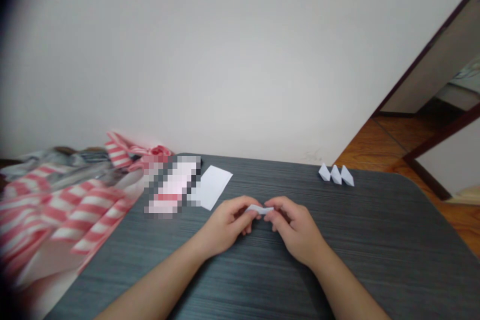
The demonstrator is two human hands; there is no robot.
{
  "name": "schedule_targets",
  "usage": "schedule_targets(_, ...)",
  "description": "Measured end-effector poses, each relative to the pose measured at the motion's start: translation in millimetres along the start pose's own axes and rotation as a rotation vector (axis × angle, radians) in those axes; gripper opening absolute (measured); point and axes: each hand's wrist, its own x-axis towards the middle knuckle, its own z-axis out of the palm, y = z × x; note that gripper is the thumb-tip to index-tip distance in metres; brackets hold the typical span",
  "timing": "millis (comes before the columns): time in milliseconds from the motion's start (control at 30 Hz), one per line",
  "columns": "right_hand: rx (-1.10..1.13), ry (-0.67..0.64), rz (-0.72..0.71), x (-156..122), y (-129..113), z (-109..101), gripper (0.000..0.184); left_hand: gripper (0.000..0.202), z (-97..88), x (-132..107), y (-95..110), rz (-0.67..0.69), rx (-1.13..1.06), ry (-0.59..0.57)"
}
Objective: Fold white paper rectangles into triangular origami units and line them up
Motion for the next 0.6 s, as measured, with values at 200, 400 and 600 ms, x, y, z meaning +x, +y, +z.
schedule_targets(200, 0.044, 0.014, 0.025, 2.6, -5.8, -4.0, 0.026, 0.03, -0.3, 0.7, -0.2, 0.029, 0.057, 0.019)
schedule_targets(400, 0.216, -0.03, 0.141, 3.5, -7.3, -3.2, 0.034, 0.029, -2.1, 1.2, -2.2, 0.071, 0.086, 0.01)
schedule_targets(600, 0.265, -0.053, 0.183, 4.8, -2.3, -4.7, 0.035, 0.027, -2.9, 0.7, -2.6, 0.099, 0.09, -0.008)
